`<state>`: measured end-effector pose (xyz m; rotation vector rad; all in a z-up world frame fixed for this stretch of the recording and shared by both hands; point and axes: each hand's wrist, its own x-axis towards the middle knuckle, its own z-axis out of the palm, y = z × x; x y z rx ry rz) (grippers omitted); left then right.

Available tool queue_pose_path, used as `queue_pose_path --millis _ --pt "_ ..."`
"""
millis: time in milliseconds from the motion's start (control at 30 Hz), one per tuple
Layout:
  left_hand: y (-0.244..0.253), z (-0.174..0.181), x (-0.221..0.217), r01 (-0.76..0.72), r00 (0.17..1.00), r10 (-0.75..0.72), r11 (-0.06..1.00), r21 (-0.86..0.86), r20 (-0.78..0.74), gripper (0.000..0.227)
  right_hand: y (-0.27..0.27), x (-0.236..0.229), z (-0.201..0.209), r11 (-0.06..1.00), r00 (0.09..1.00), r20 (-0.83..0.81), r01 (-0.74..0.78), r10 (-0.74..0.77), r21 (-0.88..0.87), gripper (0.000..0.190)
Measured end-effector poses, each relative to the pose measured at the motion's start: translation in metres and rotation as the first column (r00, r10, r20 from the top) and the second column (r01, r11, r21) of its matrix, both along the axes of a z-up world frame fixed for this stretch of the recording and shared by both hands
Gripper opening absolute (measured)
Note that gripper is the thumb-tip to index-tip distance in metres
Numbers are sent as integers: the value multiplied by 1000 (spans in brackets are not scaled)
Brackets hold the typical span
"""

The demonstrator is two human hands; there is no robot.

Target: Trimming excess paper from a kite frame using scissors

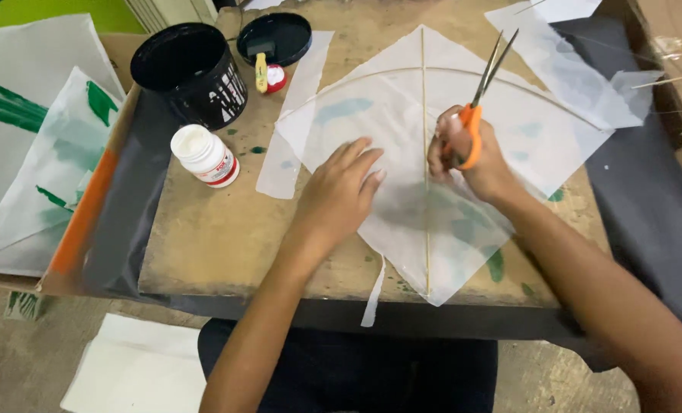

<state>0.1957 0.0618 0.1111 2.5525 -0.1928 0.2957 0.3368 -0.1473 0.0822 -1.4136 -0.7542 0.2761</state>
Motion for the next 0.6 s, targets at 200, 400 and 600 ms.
queue_pose_path --millis 200,400,600 --pt "-6 -1 -67 -149 986 153 987 -57 67 21 -23 -43 34 849 873 -260 -471 412 -238 73" --pt "-32 -6 -87 -167 959 160 986 -11 -232 34 -20 -62 75 359 607 -537 -788 585 -500 86" --pt "-42 -25 -86 -134 981 133 991 -2 -139 23 -23 -52 52 332 454 -641 -891 618 -311 96"
